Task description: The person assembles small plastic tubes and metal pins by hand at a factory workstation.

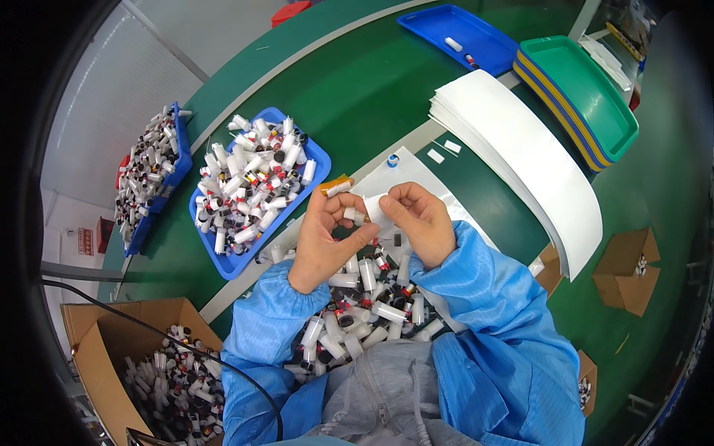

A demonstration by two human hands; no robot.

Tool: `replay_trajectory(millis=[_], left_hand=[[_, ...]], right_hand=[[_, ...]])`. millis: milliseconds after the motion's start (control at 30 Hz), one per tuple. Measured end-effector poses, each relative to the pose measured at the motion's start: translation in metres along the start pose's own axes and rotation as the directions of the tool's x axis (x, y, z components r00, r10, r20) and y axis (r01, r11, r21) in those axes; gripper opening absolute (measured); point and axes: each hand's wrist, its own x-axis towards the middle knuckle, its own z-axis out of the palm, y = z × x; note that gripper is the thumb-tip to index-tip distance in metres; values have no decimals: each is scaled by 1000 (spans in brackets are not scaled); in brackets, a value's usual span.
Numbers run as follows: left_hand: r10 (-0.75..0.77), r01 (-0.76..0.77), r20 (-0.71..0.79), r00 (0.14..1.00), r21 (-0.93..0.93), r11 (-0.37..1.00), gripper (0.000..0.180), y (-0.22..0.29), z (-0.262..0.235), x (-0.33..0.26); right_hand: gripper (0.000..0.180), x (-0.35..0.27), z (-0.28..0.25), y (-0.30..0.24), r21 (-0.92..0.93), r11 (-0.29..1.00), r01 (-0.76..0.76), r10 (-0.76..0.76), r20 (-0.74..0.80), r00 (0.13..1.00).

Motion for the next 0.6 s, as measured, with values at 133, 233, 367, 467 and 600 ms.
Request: replay_trajectory(millis=[133, 233, 367, 467, 600], left_hand=[[-41, 42, -11, 999, 54, 998, 63, -8, 0, -1], [-60, 57, 24, 998, 92, 994, 61, -11, 2, -1], [-59, 54, 48, 997, 101, 993, 59, -15, 3, 0], [-80, 75, 50, 995, 102, 992, 58, -13, 4, -1], [-86, 86, 17, 996, 38, 996, 58, -23, 4, -3]], right_hand=[[16, 6, 1, 23, 85, 995, -58, 67, -108, 992], [19, 6, -1, 28, 145, 985, -89, 110, -142, 984], [24, 6, 2, 28, 191, 980, -53, 83, -152, 985], [25, 3, 1, 23, 138, 985, -102, 122, -144, 982], [24, 4, -4, 29, 287, 951, -120, 146, -73, 987]])
